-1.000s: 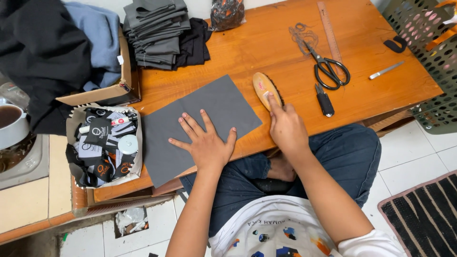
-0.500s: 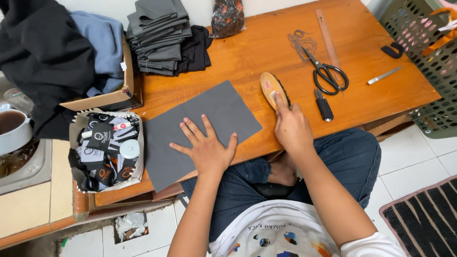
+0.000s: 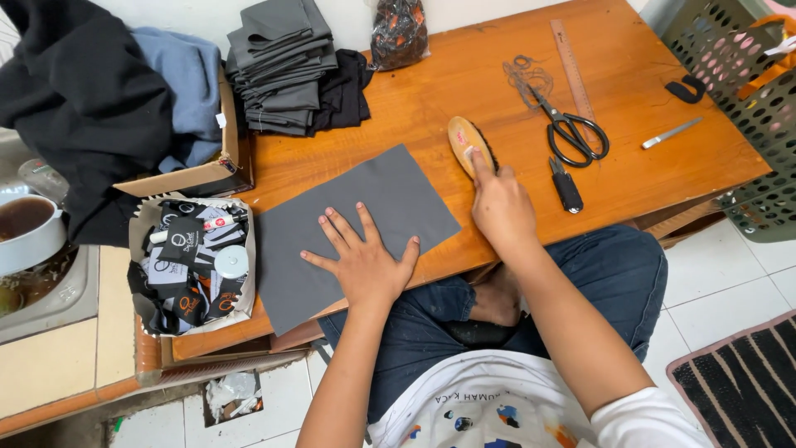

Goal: The person brushes a piece of grey fabric with a hand brush and uses small nippers to trim loose threads from the fabric.

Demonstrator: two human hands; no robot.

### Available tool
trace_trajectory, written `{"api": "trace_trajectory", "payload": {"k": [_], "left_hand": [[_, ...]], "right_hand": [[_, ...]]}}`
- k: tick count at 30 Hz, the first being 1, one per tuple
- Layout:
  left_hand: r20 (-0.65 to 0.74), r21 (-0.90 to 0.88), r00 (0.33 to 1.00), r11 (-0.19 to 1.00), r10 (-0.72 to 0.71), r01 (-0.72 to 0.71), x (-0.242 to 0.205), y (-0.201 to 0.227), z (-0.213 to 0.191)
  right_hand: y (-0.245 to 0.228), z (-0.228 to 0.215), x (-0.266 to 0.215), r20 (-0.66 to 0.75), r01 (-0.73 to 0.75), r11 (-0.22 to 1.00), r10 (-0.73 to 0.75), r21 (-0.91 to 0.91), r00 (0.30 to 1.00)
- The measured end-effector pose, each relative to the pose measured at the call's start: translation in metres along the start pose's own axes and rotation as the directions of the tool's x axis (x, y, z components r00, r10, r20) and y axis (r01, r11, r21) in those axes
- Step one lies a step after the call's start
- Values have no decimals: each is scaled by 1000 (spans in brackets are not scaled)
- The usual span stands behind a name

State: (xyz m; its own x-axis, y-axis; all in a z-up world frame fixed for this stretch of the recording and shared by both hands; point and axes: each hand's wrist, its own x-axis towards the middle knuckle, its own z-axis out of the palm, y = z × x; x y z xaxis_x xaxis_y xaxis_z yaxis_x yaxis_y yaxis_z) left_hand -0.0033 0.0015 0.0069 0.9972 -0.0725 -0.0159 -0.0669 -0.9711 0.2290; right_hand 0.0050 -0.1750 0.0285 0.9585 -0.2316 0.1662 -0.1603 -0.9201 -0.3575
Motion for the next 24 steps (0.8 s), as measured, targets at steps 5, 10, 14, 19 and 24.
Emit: {"api": "trace_trajectory", "payload": {"k": [5, 10, 14, 19, 24], "left_hand": [[12, 10, 1000, 1000, -8, 8, 1, 0, 1], [11, 22, 1000, 1000, -1, 1, -1, 0, -1], [14, 19, 1000, 1000, -10, 9, -1, 0, -1], [18, -1, 1000, 1000, -12, 12, -1, 0, -2], [-25, -46, 999, 999, 22, -23, -4, 0, -4]], "right_hand": [[-20, -2, -10, -17, 77, 994, -76, 76, 997], [-34, 16, -4, 55, 153, 981, -160, 116, 986], [-5, 17, 19, 26, 76, 997, -76, 19, 997], [25, -9, 8, -98, 13, 997, -20, -72, 995], [37, -15, -9, -201, -18, 986, -17, -167, 979]]}}
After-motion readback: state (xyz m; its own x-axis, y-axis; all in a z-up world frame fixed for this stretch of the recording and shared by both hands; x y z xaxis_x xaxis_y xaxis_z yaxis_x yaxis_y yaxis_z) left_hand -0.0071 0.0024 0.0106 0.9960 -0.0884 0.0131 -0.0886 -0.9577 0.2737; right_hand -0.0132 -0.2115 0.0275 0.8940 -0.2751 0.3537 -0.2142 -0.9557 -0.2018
